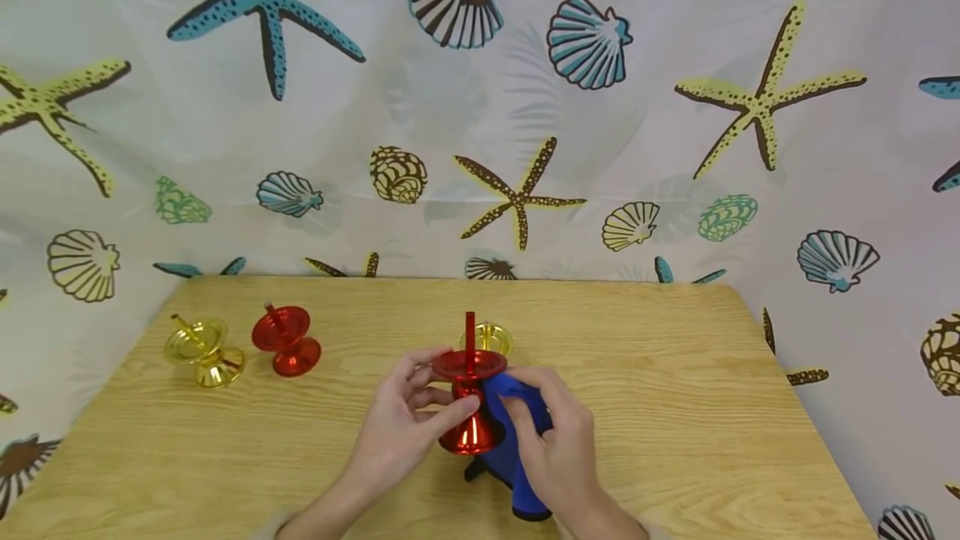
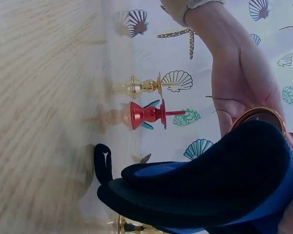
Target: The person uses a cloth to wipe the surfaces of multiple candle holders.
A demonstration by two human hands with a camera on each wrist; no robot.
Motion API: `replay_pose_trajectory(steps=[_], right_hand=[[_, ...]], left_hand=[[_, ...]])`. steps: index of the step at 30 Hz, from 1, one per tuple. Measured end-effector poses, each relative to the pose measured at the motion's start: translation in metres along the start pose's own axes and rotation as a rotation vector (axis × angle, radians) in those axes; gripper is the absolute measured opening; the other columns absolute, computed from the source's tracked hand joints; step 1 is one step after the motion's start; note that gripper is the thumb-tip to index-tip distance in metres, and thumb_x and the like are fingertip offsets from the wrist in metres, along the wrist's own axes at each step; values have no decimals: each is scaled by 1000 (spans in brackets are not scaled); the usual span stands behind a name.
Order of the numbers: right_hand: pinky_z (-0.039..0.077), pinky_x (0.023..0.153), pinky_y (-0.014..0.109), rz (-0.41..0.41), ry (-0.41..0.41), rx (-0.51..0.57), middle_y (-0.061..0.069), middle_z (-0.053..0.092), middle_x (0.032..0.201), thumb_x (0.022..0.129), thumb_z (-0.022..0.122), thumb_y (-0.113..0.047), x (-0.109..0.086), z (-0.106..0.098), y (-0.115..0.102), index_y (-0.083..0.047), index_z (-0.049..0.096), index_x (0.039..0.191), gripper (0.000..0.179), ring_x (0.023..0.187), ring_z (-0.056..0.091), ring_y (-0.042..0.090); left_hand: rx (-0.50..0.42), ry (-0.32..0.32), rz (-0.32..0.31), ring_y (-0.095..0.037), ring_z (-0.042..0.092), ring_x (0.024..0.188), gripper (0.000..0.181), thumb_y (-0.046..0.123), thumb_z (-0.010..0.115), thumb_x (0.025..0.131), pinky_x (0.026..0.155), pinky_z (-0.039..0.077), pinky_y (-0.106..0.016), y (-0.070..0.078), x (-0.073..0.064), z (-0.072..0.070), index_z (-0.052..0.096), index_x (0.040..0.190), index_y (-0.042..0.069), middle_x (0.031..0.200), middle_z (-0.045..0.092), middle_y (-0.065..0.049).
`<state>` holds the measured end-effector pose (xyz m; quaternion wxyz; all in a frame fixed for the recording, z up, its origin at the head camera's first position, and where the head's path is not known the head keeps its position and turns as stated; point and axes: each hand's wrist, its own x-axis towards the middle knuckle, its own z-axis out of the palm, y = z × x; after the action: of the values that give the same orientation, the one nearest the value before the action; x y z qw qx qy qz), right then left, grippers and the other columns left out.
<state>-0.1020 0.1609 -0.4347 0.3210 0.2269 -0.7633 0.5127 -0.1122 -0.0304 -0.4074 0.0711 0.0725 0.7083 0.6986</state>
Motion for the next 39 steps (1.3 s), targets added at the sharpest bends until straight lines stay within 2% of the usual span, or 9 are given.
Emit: replay_pose_trajectory(steps=[4,7,13,18,23,25,30,35,39], right_hand=[[60,79,15,23,26,71,23,77,102,87,67,23,-1,1,3,2,70,115,35,96,74,0],[60,82,15,40,32,131,25,76,102,87,64,25,-1,1,4,6,69,115,34,100,73,-2],[60,84,17,42,9,159,13,77,108,88,63,26,-1,1,6,7,68,114,33,103,73,-1],[60,86,17,-34,18,196,10,77,108,85,62,29,0,2,7,7,69,112,35,105,73,2],[58,95,19,-157,34,206,16,75,108,84,62,28,0,2,6,9,69,107,31,112,72,8],[58,98,19,-198,35,181,18,75,110,86,62,26,-1,1,5,9,69,106,28,115,72,8],[57,98,18,-288,25,166,20,76,112,99,61,10,-4,-1,-2,10,69,106,11,117,72,10],[57,100,19,-398,-4,231,18,76,118,104,56,4,-6,-2,-11,12,68,106,15,119,73,13],[56,103,21,-384,-36,239,20,75,121,105,56,4,-5,-5,-13,14,67,108,15,121,72,14]], left_hand=[[11,-49,25,-27,74,109,60,17,76,98,90,63,-29,0,-3,-2,44,147,5,132,70,-21],[-12,-70,5,-26,73,112,59,15,76,98,95,61,-30,0,-3,-4,43,145,7,132,72,-20],[-59,-92,-76,-18,72,102,58,16,80,95,92,60,-30,2,2,-7,55,146,5,126,74,-17],[-32,-97,-78,-17,71,97,56,19,84,91,86,60,-29,2,4,-9,63,142,9,122,75,-13],[-2,-43,-31,-19,73,97,58,15,87,87,78,62,-27,2,4,-10,63,140,12,125,76,-12],[-6,-24,-22,-20,74,97,58,13,86,87,80,63,-28,2,4,-10,62,140,10,125,76,-14],[-11,5,5,-21,75,99,57,11,85,88,85,64,-30,2,4,-9,61,140,7,128,74,-17],[8,15,33,-22,74,99,55,8,83,89,85,65,-30,0,4,-8,61,140,5,128,74,-18],[2,5,26,-21,74,98,56,5,82,88,85,65,-30,-2,4,-7,61,139,5,127,74,-18]])
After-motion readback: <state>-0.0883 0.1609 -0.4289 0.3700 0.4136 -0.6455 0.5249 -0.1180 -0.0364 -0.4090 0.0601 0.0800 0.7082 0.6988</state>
